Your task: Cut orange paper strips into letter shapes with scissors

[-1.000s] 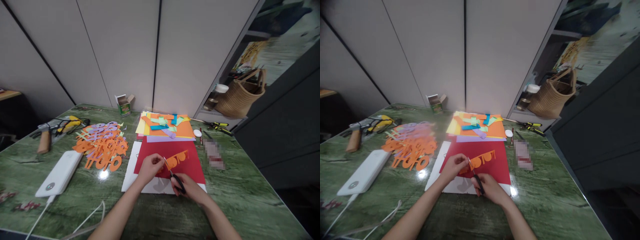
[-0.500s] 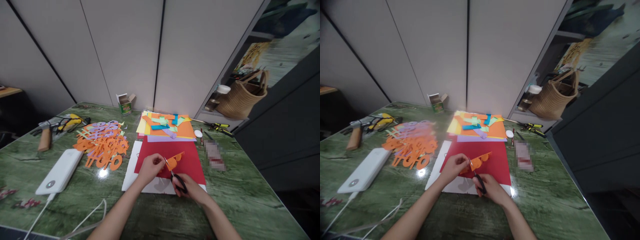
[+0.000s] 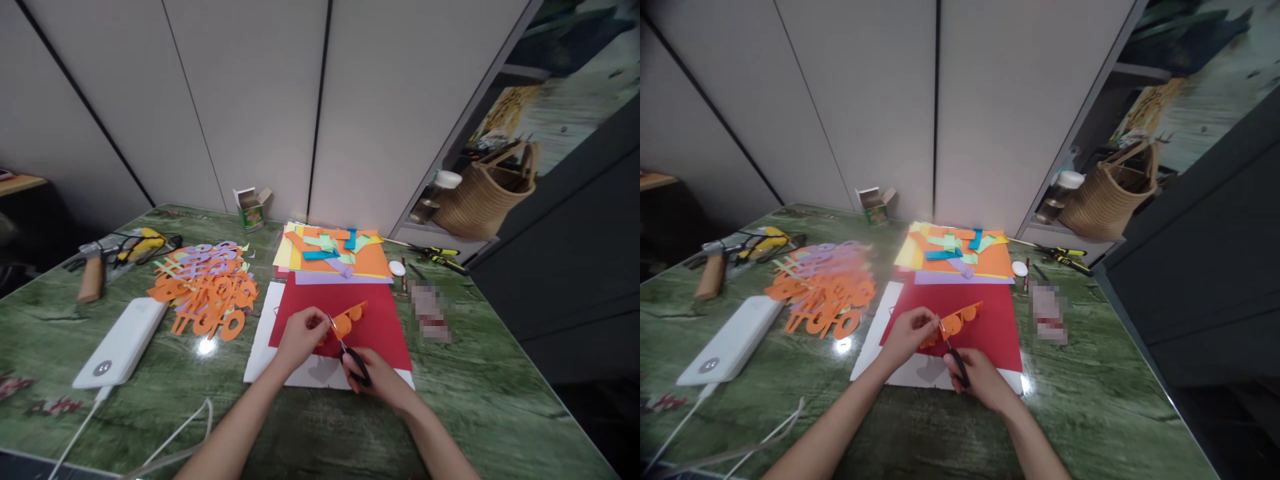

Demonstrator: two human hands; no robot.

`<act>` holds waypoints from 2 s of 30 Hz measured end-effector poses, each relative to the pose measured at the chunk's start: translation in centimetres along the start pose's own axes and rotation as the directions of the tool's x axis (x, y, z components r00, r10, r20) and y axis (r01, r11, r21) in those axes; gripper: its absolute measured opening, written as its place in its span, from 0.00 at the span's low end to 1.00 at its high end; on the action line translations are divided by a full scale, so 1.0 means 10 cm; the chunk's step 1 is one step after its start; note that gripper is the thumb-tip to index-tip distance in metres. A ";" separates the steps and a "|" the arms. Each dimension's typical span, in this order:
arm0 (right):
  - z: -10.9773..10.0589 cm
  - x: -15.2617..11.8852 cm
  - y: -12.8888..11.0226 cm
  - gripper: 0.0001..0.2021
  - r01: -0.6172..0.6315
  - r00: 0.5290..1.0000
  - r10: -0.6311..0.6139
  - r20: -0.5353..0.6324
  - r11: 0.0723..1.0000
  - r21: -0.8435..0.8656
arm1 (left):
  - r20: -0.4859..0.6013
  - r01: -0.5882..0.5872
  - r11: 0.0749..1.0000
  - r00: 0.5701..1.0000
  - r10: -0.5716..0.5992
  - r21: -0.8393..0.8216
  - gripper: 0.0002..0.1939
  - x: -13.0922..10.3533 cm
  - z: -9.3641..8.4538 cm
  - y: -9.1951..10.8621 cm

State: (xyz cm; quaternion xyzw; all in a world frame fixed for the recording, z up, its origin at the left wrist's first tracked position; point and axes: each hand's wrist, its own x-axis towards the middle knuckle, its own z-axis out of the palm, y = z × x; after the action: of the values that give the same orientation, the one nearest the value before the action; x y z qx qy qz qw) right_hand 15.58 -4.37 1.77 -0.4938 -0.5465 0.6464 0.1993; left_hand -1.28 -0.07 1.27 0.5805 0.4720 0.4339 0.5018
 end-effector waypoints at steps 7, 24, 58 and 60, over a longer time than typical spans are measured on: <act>0.02 0.01 0.02 0.22 0.012 1.000 -0.012 -0.028 1.000 -0.021 | -0.026 0.017 1.000 1.000 -0.017 -0.009 0.07 0.00 0.02 0.00; 0.05 0.09 0.11 0.21 -0.005 0.997 0.009 -0.082 0.999 0.047 | -0.034 0.085 0.980 0.995 -0.093 -0.182 0.09 0.04 0.06 -0.10; -0.32 0.18 0.24 0.18 0.378 0.873 -0.224 -0.433 0.872 0.311 | 0.169 -0.096 0.416 0.975 -0.141 0.904 0.09 -0.11 0.08 0.04; -0.30 0.19 0.26 0.18 0.400 0.848 -0.227 -0.478 0.867 0.297 | 0.175 -0.114 0.402 0.977 -0.118 0.908 0.09 -0.15 0.08 0.04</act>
State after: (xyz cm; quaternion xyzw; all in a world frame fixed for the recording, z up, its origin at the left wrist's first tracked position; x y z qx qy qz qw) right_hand 18.02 -2.20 -1.07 -0.4759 -0.4256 0.5743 0.5124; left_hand -0.76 -1.74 1.55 0.8020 0.5767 0.0399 0.1501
